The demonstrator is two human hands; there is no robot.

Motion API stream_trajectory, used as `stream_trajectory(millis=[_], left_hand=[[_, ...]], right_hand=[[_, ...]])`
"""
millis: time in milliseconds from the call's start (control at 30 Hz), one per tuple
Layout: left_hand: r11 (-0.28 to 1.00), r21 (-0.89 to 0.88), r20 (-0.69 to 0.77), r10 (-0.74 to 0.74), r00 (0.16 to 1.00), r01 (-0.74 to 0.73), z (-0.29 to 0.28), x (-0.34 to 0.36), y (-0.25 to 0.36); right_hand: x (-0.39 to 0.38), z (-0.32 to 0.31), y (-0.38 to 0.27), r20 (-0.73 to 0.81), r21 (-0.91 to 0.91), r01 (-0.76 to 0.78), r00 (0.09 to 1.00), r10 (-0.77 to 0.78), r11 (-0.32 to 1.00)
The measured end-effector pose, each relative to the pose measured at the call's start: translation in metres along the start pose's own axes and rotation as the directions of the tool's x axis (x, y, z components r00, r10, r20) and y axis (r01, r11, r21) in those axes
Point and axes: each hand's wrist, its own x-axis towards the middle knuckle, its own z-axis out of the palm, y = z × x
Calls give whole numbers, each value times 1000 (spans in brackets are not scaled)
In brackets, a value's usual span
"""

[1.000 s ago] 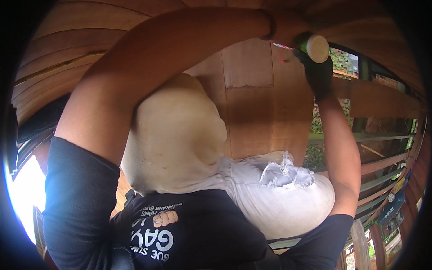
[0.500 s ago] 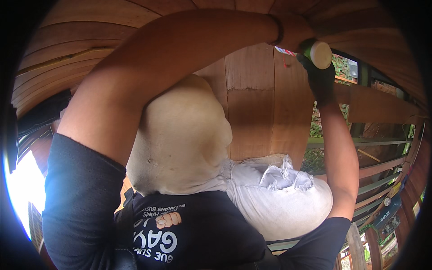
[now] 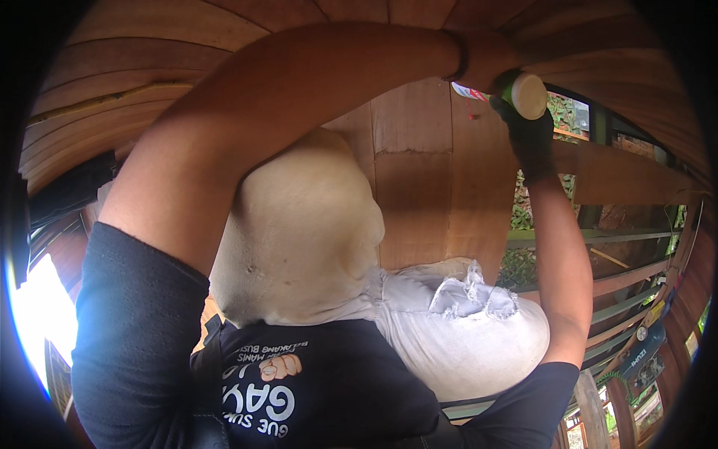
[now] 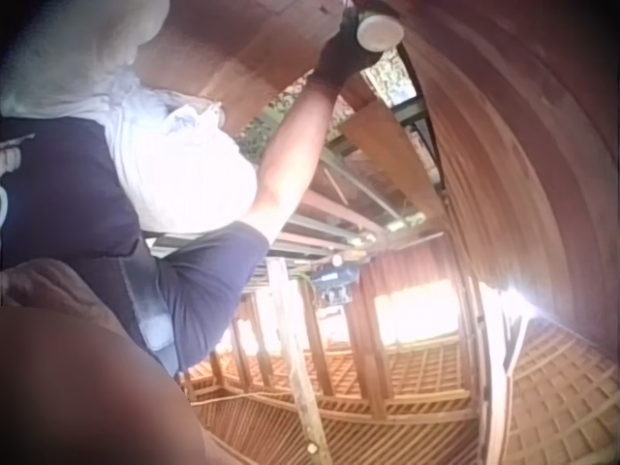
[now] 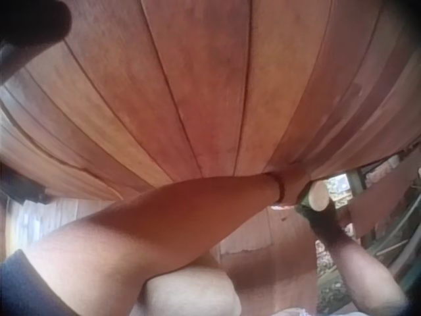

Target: The person installs wooden planks on a curved floor. They apply glue to the floor, position planks, and secure them with a nail gun. The person moves around the workspace to reach different sections.

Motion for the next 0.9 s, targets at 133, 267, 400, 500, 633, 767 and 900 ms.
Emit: stream_trajectory(millis=[133,267,400,500,633,767,900], left_hand=[[1000,-14,-25,12,1000,-12,1,-1,-1],[1000,-25,-15,2,1000,-2,0,-3,0],[1000,-22,-46,3,999,-4,1,-5,1],[1000,-18,-47,9,999,-10,2,-5,1],[998,-53,-34,16,999,-17,4,-6,1],[998,-69,-17,7,1000,-8,4,-7,1],[998,-61,48,-15,999,18,2,-7,3]], right_hand=[[-2,0,-2,8,5,-27,1000,27,1000],[-2,-3,-3,31,-47,-39,999,41,998],[-2,-5,-3,37,-30,-44,998,45,999],[-3,-5,-3,32,-50,-51,998,53,997],[-4,-7,-4,35,-99,-72,997,75,993],[-4,-9,-6,66,-85,-46,996,52,995],[-4,-10,-6,87,-96,-92,991,101,991]])
